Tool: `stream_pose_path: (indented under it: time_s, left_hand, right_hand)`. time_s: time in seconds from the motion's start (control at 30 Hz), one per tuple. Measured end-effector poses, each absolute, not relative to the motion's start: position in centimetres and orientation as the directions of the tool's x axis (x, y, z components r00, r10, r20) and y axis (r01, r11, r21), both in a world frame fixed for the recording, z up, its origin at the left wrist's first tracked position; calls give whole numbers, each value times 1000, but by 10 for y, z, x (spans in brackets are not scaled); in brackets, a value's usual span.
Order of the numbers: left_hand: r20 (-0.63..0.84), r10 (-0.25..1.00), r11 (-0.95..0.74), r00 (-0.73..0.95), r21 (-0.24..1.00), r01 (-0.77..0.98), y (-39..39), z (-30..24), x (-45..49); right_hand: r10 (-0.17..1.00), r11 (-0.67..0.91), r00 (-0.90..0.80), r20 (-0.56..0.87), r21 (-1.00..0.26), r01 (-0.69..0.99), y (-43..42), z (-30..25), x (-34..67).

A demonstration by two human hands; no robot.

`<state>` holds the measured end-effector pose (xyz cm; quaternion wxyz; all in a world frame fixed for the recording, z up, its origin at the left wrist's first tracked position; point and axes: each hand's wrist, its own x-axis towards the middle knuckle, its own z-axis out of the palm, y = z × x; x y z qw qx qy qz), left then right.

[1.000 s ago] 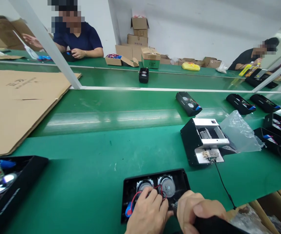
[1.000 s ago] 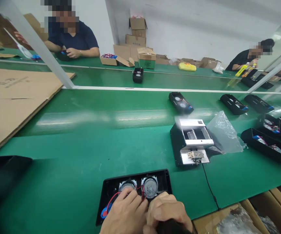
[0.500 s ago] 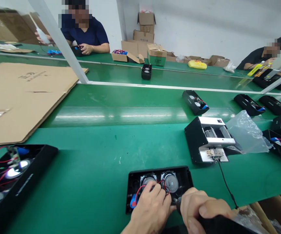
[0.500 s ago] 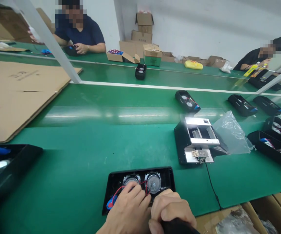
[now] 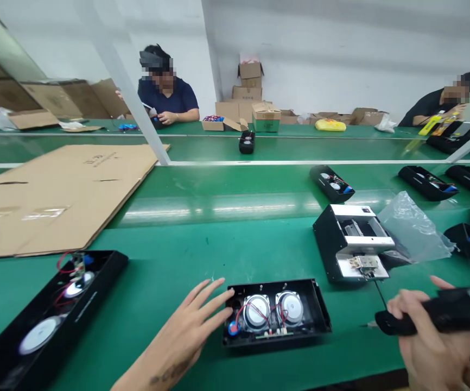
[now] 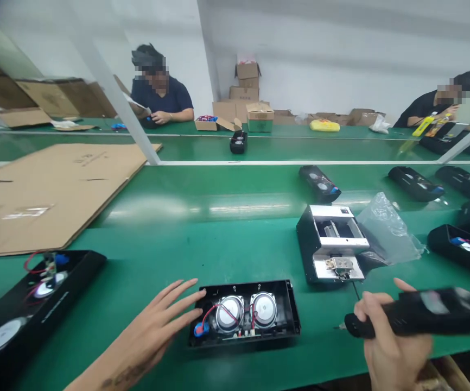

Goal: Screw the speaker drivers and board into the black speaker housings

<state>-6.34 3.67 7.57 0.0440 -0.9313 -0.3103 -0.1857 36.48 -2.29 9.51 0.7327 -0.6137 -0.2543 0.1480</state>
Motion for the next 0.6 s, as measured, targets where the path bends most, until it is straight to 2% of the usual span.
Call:
stream_pose_path:
  time_s: [0.1,0.2,0.27,0.33,0.43,0.5,0.6]
  left_hand:
    - [417,493,-855,763,69,515,39,72,-59]
    - [437,410,-894,801,20,447,34,72,-54]
    - [457,424,-884,782,20,467,30,65,-54]
    - [508,475,-857,718,81,509,30,52,-55]
    - [553,546,-813,629,167,558,47,37,-47]
    - [558,550,-803,622,148,577,76,36,-36]
    - [561,506,-815,655,60,577,140,45,-15]
  right_hand:
    - [550,86,790,270,-960,268,-17,58,384]
    - [515,113,724,459,-874,473,-22,25,382]
    - [477,131,692,542,-823,553,-32,5,368]
    - [520,142,689,505,-846,514,-42,-12,348]
    - [740,55,609,284,-929,367,-49,-33,322]
    - [842,-3,506,188,-936,353,-45,-43,316]
    - [924,20,339,176,-909,417,-34,-51,319]
